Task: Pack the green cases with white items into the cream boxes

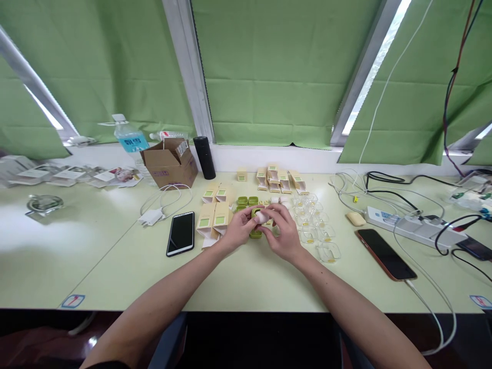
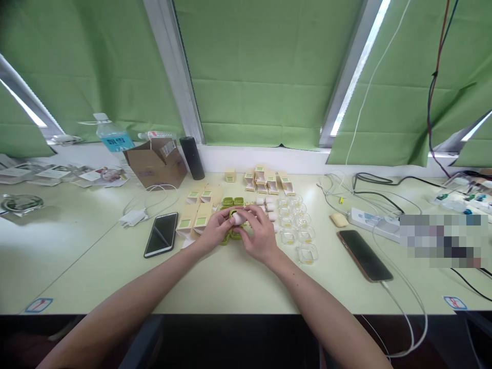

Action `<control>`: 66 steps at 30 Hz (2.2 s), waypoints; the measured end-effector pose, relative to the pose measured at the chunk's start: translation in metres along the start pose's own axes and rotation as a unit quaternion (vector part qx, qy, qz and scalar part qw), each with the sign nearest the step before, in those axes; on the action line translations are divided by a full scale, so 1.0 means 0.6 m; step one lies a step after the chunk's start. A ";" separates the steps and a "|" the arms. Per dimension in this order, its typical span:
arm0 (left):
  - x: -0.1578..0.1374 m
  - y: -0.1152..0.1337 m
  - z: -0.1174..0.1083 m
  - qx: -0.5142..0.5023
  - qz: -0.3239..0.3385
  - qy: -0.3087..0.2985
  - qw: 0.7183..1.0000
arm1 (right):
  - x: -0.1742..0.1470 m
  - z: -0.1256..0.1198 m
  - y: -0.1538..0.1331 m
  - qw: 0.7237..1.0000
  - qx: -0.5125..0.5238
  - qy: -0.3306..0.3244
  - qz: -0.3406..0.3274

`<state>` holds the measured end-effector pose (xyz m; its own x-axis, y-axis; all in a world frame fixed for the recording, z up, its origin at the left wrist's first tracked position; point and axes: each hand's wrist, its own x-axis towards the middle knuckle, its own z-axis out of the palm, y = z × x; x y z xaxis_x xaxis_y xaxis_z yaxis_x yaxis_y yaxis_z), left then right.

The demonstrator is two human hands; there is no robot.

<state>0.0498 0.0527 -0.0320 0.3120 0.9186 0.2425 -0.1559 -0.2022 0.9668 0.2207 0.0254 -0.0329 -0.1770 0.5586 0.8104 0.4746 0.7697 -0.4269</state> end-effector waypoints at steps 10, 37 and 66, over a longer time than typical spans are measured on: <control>-0.006 0.003 0.010 0.023 0.006 -0.005 1.000 | -0.003 0.006 0.020 0.998 -0.031 -0.009 -0.053; -0.015 0.005 0.021 0.083 0.093 0.012 0.992 | -0.009 0.008 0.026 0.993 -0.075 -0.003 -0.092; -0.011 -0.007 0.018 -0.043 0.065 -0.052 0.996 | -0.006 0.009 0.019 0.987 -0.091 0.015 -0.128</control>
<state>0.0584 0.0439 -0.0368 0.3788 0.8458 0.3757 -0.2786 -0.2830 0.9178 0.2220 0.0336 -0.0431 -0.2876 0.3417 0.8947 0.5650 0.8149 -0.1296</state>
